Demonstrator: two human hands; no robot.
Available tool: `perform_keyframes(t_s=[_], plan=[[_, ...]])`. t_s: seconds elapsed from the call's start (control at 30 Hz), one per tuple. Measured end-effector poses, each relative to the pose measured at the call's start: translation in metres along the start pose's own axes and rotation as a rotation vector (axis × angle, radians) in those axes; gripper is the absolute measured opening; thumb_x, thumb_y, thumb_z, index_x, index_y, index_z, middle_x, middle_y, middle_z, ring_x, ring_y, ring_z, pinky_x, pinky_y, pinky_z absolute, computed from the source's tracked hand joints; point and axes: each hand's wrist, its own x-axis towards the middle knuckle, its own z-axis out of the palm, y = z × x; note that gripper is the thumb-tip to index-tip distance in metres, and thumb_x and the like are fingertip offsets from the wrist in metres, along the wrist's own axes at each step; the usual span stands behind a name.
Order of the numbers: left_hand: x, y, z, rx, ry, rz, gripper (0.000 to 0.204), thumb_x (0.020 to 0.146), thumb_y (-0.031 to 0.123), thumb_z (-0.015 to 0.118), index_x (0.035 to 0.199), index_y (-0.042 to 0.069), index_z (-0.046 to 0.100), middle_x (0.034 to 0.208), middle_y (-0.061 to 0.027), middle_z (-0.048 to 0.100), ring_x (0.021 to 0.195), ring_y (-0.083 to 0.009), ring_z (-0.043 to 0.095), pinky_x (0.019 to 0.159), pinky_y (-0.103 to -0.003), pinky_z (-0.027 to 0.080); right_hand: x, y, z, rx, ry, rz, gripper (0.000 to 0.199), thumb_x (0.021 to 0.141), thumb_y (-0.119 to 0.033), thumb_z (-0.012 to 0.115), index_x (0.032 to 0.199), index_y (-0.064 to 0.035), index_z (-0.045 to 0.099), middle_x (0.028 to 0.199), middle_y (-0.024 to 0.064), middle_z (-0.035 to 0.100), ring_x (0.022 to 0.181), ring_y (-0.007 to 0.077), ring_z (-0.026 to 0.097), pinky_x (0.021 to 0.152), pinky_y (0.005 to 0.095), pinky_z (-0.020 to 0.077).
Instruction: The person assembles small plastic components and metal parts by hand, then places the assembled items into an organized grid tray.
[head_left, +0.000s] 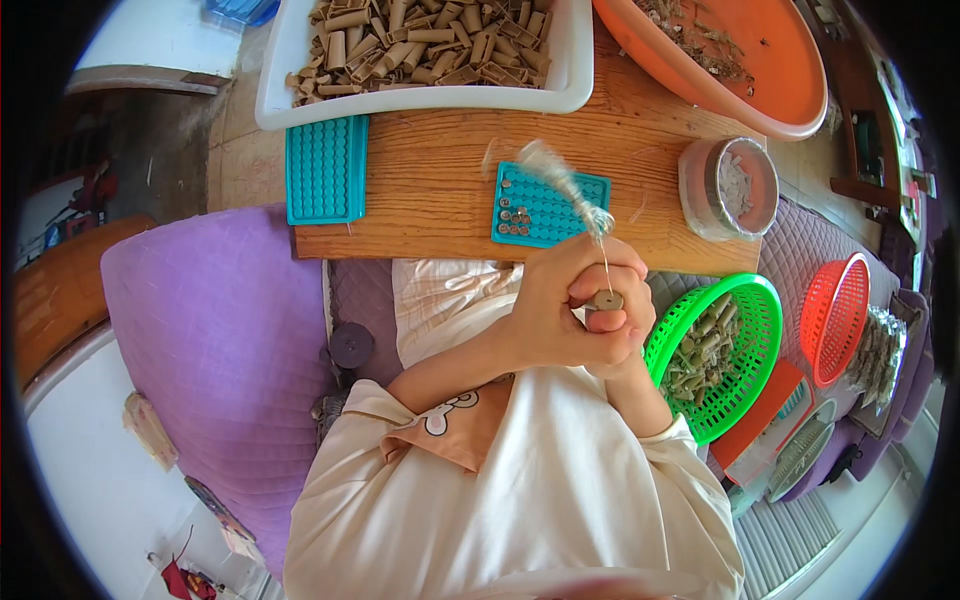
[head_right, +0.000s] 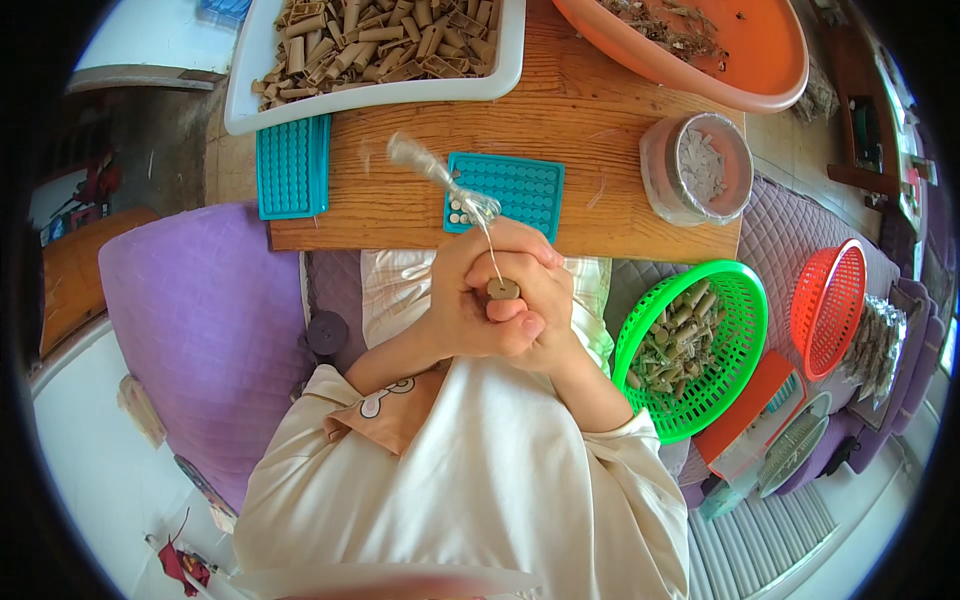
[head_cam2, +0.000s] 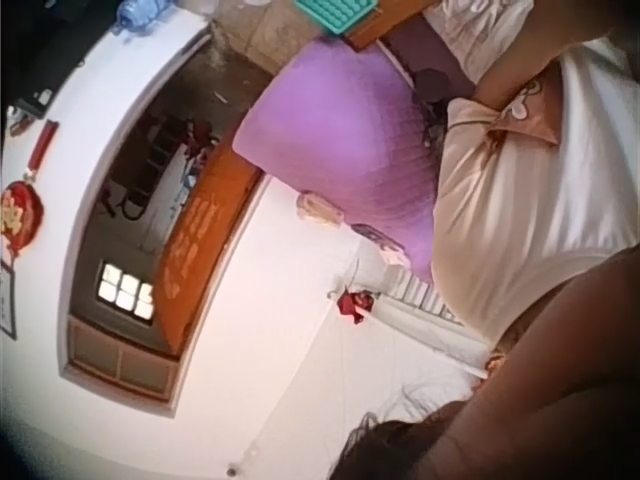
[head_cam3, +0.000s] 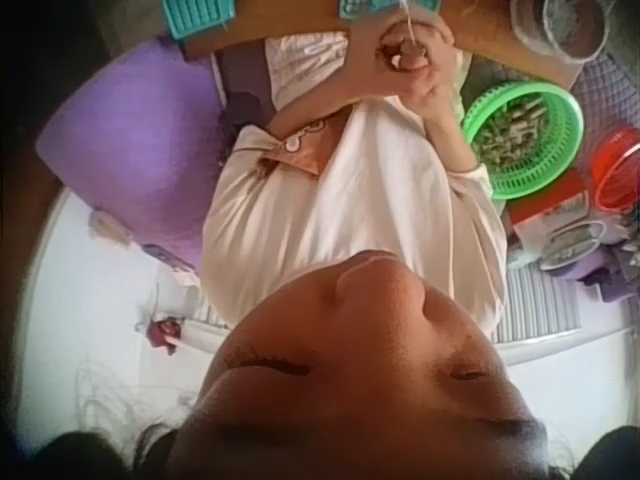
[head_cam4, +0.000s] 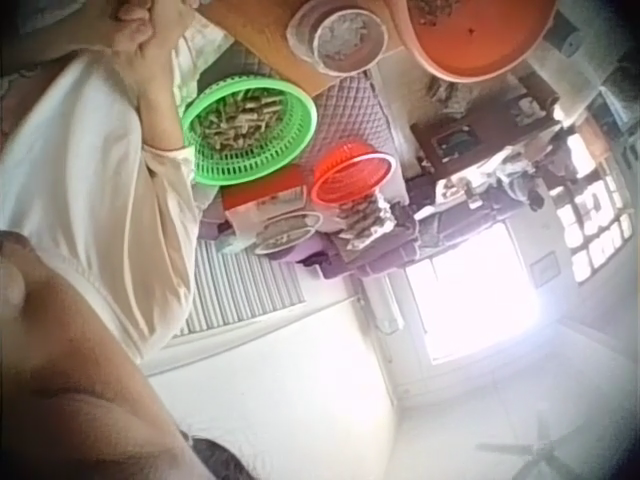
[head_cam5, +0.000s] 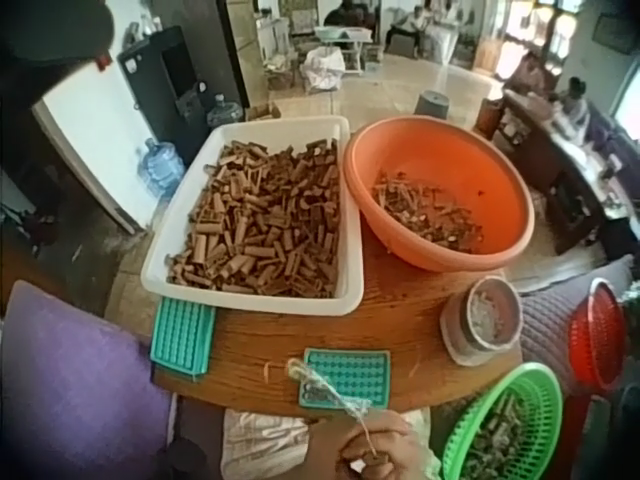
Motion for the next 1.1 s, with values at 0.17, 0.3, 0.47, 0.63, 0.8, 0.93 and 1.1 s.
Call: perform_keyframes(t_s=[0.17, 0.3, 0.47, 0.63, 0.8, 0.93, 1.1], plan=[[0.005, -0.007, 0.009, 0.157, 0.009, -0.08, 0.038, 0.055, 0.015, 0.06, 0.089, 0.001, 0.051, 0.082, -0.012, 0.055, 0.072, -0.0183, 0.056, 0.063, -0.027, 0.045, -0.011, 0.017, -0.006, 0.081, 0.087, 0.019, 0.042, 0.082, -0.046, 0.045, 0.081, -0.0045, 0.047, 0.077, 0.0028, 0.047, 0.063, 0.0082, 0.043, 0.053, 0.0207, 0.0352], [0.021, -0.008, 0.013, 0.088, -0.166, -0.22, 0.056, 0.056, 0.036, 0.072, 0.095, 0.0, 0.052, 0.084, -0.0119, 0.056, 0.076, -0.0202, 0.057, 0.063, -0.028, 0.045, -0.025, 0.03, -0.029, 0.353, 0.293, 0.214, 0.032, 0.082, -0.031, 0.051, 0.091, -0.0013, 0.047, 0.077, 0.0045, 0.049, 0.069, 0.0125, 0.048, 0.063, 0.0245, 0.0404], [0.059, 0.014, -0.038, 0.458, -0.124, -0.183, 0.036, 0.071, 0.034, 0.061, 0.092, 0.005, 0.056, 0.084, -0.0099, 0.059, 0.07, -0.0212, 0.058, 0.061, -0.031, 0.046, -0.066, 0.029, -0.13, -0.421, 0.797, 0.339, 0.018, 0.08, -0.009, 0.042, 0.095, -0.003, 0.05, 0.076, 0.0049, 0.056, 0.066, 0.0108, 0.05, 0.056, 0.025, 0.0391], [0.133, -0.016, -0.105, 1.297, -0.054, -0.044, 0.014, 0.079, 0.014, 0.049, 0.085, 0.007, 0.059, 0.079, -0.0107, 0.06, 0.074, -0.024, 0.059, 0.062, -0.036, 0.048, -0.147, 0.043, -0.233, -1.238, 0.309, 0.899, 0.021, 0.076, -0.011, 0.042, 0.092, -0.0015, 0.052, 0.068, 0.0158, 0.058, 0.06, 0.0299, 0.056, 0.052, 0.0395, 0.0423], [0.187, -0.076, -0.129, 1.517, -0.456, -0.216, 0.019, 0.077, 0.009, 0.047, 0.092, 0.007, 0.058, 0.087, -0.0087, 0.058, 0.084, -0.0248, 0.056, 0.071, -0.036, 0.046, -0.11, 0.044, -0.258, -1.392, -0.487, 0.929, 0.019, 0.077, -0.013, 0.047, 0.089, -0.0011, 0.055, 0.083, 0.0178, 0.058, 0.077, 0.0305, 0.057, 0.066, 0.0368, 0.0455], [0.192, -0.087, -0.128, 1.528, -0.478, -0.12, 0.018, 0.075, 0.007, 0.046, 0.086, 0.007, 0.06, 0.088, -0.0095, 0.059, 0.084, -0.0248, 0.057, 0.071, -0.035, 0.048, 0.037, -0.022, -0.202, -1.019, 0.001, 0.299, 0.021, 0.078, -0.005, 0.05, 0.098, 0.0009, 0.054, 0.084, 0.0147, 0.059, 0.076, 0.0213, 0.058, 0.069, 0.0305, 0.0436], [0.187, -0.095, -0.142, 1.609, -0.3, 0.149, 0.017, 0.076, 0.009, 0.049, 0.09, 0.004, 0.055, 0.087, -0.0124, 0.058, 0.084, -0.0262, 0.057, 0.071, -0.035, 0.048, 0.201, 0.024, -0.238, -1.063, -0.031, 0.228, 0.025, 0.079, -0.018, 0.046, 0.102, -0.0085, 0.053, 0.072, 0.0112, 0.058, 0.068, 0.02, 0.058, 0.063, 0.0288, 0.0434]])
